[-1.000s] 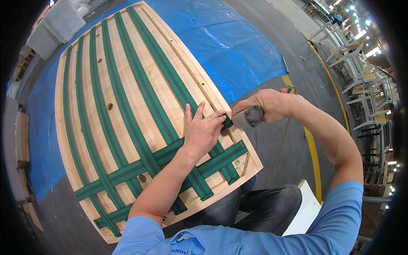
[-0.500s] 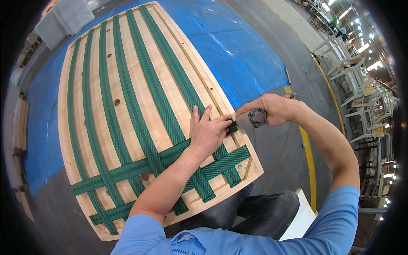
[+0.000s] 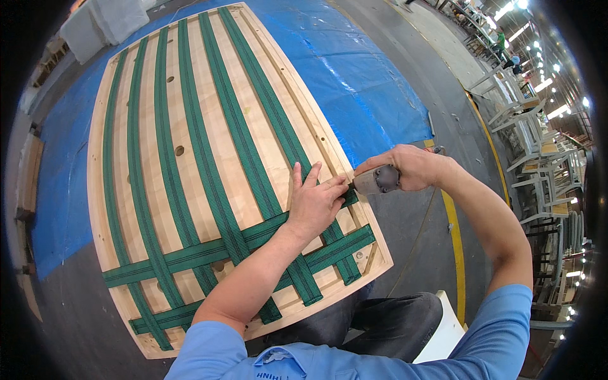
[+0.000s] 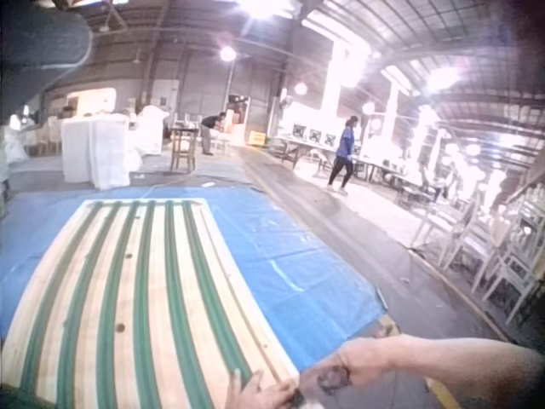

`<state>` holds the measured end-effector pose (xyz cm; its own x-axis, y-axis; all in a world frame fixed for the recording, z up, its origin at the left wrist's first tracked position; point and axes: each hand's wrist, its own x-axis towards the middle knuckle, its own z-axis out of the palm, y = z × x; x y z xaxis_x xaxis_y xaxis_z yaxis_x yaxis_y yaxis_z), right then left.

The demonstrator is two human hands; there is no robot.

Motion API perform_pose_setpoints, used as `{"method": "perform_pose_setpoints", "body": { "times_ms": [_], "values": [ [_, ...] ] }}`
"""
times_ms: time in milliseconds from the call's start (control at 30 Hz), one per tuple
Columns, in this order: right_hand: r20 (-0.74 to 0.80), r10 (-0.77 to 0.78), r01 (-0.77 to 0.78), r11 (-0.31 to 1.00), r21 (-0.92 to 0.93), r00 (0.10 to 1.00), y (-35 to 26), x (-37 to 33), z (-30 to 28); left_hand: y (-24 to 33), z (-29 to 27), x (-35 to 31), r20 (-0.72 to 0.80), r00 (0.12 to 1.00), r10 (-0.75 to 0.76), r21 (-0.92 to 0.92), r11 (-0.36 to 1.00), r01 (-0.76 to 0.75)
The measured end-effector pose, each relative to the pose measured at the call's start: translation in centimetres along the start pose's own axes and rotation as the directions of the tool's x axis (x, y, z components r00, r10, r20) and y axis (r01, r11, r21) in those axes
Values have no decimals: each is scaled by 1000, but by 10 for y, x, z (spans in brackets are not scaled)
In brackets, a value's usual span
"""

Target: The person attaches green straps to a wooden board using a staple gun. They position the straps, staple them in place, and adjust them as needed.

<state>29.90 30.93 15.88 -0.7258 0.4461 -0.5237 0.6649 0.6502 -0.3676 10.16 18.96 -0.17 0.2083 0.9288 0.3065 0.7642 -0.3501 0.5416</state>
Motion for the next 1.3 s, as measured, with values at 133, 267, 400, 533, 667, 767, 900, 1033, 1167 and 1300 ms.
{"method": "perform_pose_setpoints", "body": {
  "times_ms": [133, 267, 400, 533, 667, 767, 900, 1033, 1167, 1300],
  "values": [
    [29, 24, -24, 1000, -5, 999, -1, 4, -2, 0, -2, -1, -10, 1000, -11, -27, 1000, 11],
    [18, 1, -1, 1000, -14, 1000, 0, 5, -3, 0, -1, 0, -31, 999, -38, -33, 999, 37],
    [-12, -38, 38, 998, 43, 999, 2, 3, -2, 0, -2, 0, -39, 999, -36, -30, 999, 35],
    [35, -13, 12, 1000, 10, 999, -2, 7, -2, -1, -2, 1, -33, 999, -42, -30, 999, 41],
    [54, 1, -2, 1000, 11, 999, -5, 8, -2, 0, -2, 1, -16, 999, -52, -35, 998, 52],
    [59, 11, -14, 999, 42, 998, -4, 4, -1, 0, -4, 1, -2, 998, -62, -38, 997, 62],
    [31, -27, 26, 999, 33, 999, 3, -2, 8, 1, -3, 2, -13, 999, -53, -31, 998, 52],
    [22, -46, 45, 999, 21, 999, 0, -3, 7, 1, -3, 1, -5, 998, -59, -14, 998, 59],
    [39, -24, 24, 1000, 2, 999, -5, -2, 4, 0, -3, 1, -3, 998, -58, -12, 998, 58],
    [42, -36, 34, 999, 35, 998, -5, -5, 5, 1, -2, 1, -3, 998, -60, -25, 998, 59]
  ]
}}
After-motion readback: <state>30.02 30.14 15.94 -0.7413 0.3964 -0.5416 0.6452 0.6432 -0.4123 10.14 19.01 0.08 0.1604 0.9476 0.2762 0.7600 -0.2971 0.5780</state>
